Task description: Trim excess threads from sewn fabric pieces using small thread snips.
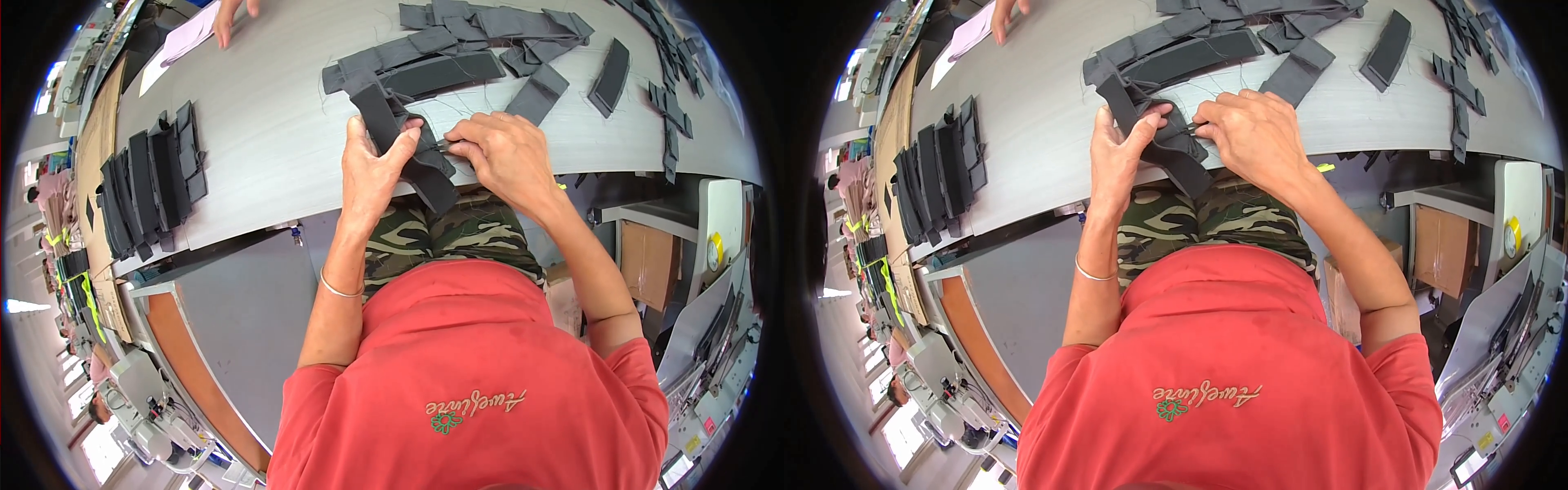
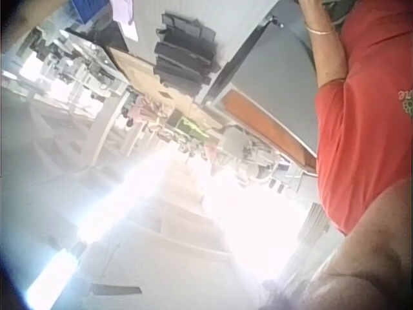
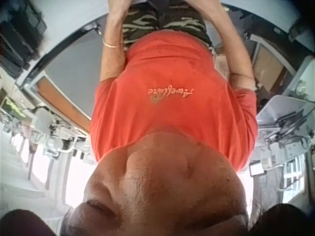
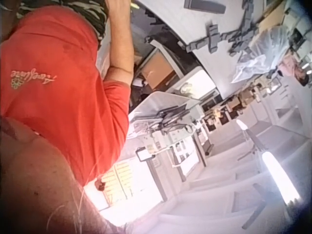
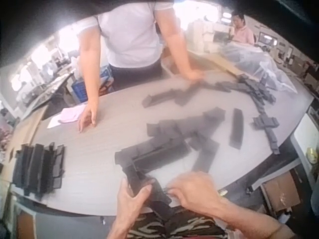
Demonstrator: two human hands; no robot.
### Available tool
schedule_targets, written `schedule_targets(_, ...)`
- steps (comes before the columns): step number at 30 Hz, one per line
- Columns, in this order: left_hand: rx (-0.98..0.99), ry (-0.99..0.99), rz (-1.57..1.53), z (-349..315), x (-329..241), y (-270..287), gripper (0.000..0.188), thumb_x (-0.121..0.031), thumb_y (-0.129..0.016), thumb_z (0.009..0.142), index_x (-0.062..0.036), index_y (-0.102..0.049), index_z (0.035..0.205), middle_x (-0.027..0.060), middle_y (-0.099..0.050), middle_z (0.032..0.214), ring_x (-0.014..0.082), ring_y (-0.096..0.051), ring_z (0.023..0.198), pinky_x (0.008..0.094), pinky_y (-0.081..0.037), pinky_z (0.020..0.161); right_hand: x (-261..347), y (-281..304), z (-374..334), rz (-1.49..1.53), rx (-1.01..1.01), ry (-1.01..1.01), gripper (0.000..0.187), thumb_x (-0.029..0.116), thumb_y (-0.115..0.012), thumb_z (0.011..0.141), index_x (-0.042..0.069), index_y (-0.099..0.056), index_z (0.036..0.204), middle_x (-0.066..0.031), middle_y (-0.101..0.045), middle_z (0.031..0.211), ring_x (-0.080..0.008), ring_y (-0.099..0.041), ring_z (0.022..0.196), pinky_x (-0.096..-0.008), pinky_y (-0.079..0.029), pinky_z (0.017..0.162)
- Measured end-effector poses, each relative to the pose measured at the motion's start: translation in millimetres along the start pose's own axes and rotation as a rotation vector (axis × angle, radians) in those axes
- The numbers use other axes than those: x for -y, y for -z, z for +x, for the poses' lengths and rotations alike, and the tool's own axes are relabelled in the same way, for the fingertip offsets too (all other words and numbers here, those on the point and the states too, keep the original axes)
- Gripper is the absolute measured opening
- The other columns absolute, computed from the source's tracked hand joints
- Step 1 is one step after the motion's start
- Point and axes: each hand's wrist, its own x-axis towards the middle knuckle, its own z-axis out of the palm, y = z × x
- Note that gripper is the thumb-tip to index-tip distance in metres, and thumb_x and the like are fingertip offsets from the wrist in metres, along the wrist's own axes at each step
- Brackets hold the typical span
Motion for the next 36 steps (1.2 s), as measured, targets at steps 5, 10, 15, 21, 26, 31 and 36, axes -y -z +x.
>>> schedule_targets(5,-0.003,0.000,0.007,0.7,0.4,0.2,0.032,-0.013,-0.067,0.084,0.0025,-0.047,0.103,0.0125,-0.068,0.099,0.0132,-0.061,0.092,0.0272,-0.048,0.083,0.3,-3.6,3.5,-0.106,-0.004,0.079,0.009,0.017,-0.067,0.080,0.011,-0.069,0.086,-0.0026,-0.064,0.075,-0.0226,-0.059,0.069,-0.0348,-0.043,0.063)
schedule_targets(10,-0.004,0.006,0.046,3.4,0.1,1.1,0.033,-0.014,-0.068,0.083,0.0026,-0.048,0.104,0.0117,-0.068,0.099,0.0131,-0.061,0.092,0.0272,-0.048,0.082,-7.0,-10.5,2.9,0.103,0.028,-0.069,0.011,0.018,-0.066,0.081,0.012,-0.070,0.089,-0.0028,-0.067,0.079,-0.0230,-0.061,0.072,-0.0340,-0.046,0.065)
schedule_targets(15,0.011,-0.015,0.061,5.8,-6.1,0.9,0.036,-0.014,-0.067,0.084,0.0036,-0.048,0.108,0.0118,-0.068,0.101,0.0131,-0.061,0.092,0.0276,-0.048,0.083,-6.7,-1.5,9.9,0.324,0.019,-0.269,0.018,0.027,-0.066,0.081,0.015,-0.069,0.095,-0.0070,-0.066,0.079,-0.0283,-0.062,0.075,-0.0394,-0.047,0.068)
schedule_targets(21,0.052,0.055,-0.075,-1.7,2.4,4.9,0.035,-0.009,-0.061,0.086,0.0043,-0.044,0.114,0.0149,-0.064,0.107,0.0164,-0.061,0.099,0.0293,-0.047,0.089,0.5,-12.3,12.7,0.314,0.191,-0.122,0.025,0.020,-0.072,0.075,0.014,-0.069,0.099,-0.0073,-0.068,0.090,-0.0281,-0.063,0.081,-0.0368,-0.048,0.070)
schedule_targets(26,0.094,0.047,-0.119,-1.6,-3.0,8.8,0.035,-0.010,-0.059,0.088,0.0043,-0.043,0.115,0.0157,-0.062,0.109,0.0168,-0.060,0.100,0.0296,-0.047,0.090,-0.4,-17.4,22.2,0.298,0.200,-0.113,0.021,0.016,-0.068,0.077,0.015,-0.072,0.098,-0.0111,-0.068,0.076,-0.0326,-0.064,0.074,-0.0418,-0.049,0.067)
schedule_targets(31,0.130,0.038,-0.090,0.6,-3.7,9.6,0.035,-0.011,-0.060,0.088,0.0040,-0.042,0.114,0.0157,-0.062,0.109,0.0163,-0.059,0.099,0.0294,-0.047,0.089,3.1,-20.4,27.3,0.125,0.268,-0.132,0.016,0.012,-0.062,0.078,0.011,-0.070,0.092,-0.0119,-0.068,0.078,-0.0321,-0.065,0.075,-0.0430,-0.048,0.067)
schedule_targets(36,0.124,0.046,-0.114,0.6,-3.6,8.2,0.033,-0.010,-0.059,0.089,0.0045,-0.042,0.114,0.0165,-0.062,0.109,0.0170,-0.059,0.100,0.0301,-0.048,0.089,0.3,-22.2,25.7,0.110,0.204,-0.178,0.018,0.010,-0.060,0.077,0.011,-0.068,0.094,-0.0134,-0.067,0.077,-0.0345,-0.064,0.074,-0.0444,-0.047,0.065)
